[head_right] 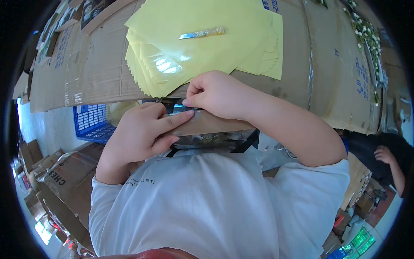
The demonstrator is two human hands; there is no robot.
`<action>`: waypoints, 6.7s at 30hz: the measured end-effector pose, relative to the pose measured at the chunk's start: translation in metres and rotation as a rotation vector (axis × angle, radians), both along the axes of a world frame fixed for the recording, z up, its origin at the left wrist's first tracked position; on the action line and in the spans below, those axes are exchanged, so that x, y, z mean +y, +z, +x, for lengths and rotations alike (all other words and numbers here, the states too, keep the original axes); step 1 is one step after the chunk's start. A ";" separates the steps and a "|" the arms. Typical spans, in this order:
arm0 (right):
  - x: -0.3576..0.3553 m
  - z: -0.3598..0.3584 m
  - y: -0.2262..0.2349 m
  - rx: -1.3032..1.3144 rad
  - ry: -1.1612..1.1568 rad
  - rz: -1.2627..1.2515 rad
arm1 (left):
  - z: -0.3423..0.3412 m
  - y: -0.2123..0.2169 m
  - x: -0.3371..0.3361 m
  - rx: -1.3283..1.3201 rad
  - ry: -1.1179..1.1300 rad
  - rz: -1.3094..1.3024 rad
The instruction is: Packaging various small decorative items into divided gift boxes and sealing them with clear adhesive film.
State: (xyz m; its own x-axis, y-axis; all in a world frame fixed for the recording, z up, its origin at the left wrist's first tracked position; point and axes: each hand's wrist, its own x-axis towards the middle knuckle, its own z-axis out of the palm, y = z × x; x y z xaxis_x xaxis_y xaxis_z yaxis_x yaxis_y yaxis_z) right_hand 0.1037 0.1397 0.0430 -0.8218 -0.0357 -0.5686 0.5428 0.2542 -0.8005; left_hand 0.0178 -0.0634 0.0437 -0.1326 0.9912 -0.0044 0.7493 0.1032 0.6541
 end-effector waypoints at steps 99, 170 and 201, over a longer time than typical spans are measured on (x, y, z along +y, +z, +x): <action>0.042 0.030 0.030 0.487 0.400 0.627 | -0.035 0.016 0.051 -0.115 -0.052 -0.113; 0.099 -0.006 -0.052 0.810 -0.146 1.193 | -0.094 -0.066 0.141 0.337 0.131 0.479; 0.051 0.003 0.008 1.493 -0.013 1.096 | -0.071 -0.025 0.102 0.067 0.291 0.499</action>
